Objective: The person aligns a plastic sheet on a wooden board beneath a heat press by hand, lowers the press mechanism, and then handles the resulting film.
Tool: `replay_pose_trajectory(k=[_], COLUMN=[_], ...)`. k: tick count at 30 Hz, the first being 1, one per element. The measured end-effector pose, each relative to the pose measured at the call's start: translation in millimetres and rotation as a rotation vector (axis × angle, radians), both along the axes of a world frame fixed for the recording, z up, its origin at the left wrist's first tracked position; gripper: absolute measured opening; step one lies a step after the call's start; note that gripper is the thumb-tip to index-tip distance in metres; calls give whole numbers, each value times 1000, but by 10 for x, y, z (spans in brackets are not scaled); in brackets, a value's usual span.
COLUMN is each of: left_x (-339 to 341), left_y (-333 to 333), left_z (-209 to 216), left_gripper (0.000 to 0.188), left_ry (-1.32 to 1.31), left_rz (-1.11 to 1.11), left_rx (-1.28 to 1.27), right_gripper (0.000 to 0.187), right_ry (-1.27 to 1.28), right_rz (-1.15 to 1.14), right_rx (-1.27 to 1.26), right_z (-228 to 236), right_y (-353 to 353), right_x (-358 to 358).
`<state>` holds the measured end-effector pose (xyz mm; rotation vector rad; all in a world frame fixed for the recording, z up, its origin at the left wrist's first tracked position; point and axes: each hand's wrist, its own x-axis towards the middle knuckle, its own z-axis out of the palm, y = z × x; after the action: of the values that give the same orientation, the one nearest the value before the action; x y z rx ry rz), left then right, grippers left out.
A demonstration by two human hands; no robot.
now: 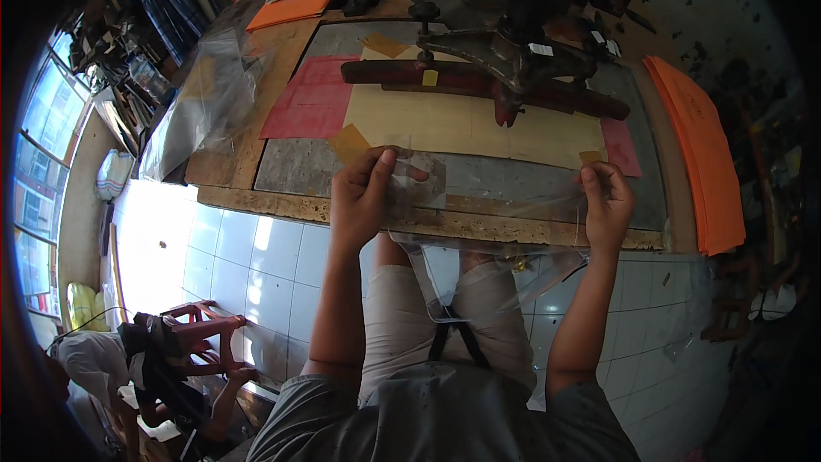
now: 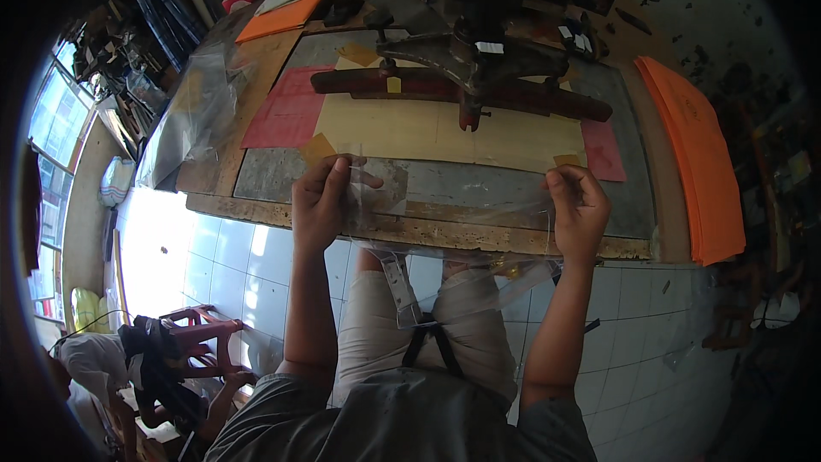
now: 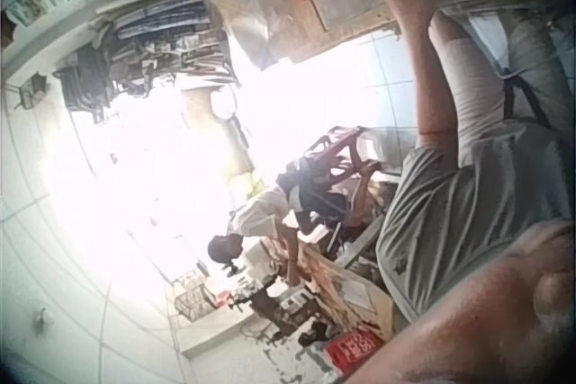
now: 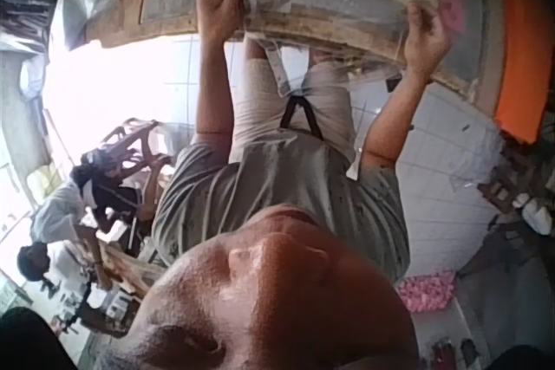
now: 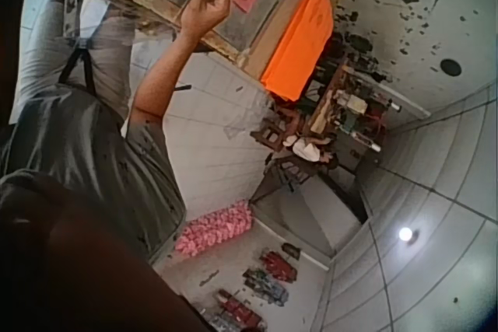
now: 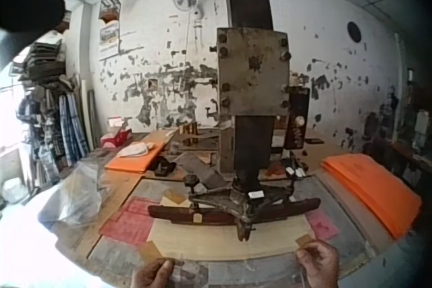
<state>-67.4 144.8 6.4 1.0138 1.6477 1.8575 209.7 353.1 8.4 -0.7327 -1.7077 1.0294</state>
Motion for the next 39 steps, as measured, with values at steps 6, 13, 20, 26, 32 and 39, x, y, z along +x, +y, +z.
replay_pose_trajectory(k=[6, 13, 20, 26, 32, 39], left_x=[51, 47, 67, 62, 80, 140], left_y=[8, 12, 15, 60, -25, -189], left_z=[38, 47, 74, 19, 87, 194], left_gripper=[34, 33, 32, 30, 31, 31], left_ry=[-61, -12, 22, 70, 121, 48], left_rz=[24, 16, 70, 88, 126, 118], left_rx=[3, -16, -24, 22, 27, 123], right_gripper=[19, 21, 23, 25, 24, 25], right_ry=[-5, -8, 16, 42, -72, -68], right_rz=[1, -9, 13, 85, 154, 237], right_rx=[10, 22, 32, -39, -137, -139], right_z=[-14, -25, -27, 90, 547, 792], right_y=[11, 23, 33, 19, -217, -397], right_x=[9, 30, 10, 45, 241, 418])
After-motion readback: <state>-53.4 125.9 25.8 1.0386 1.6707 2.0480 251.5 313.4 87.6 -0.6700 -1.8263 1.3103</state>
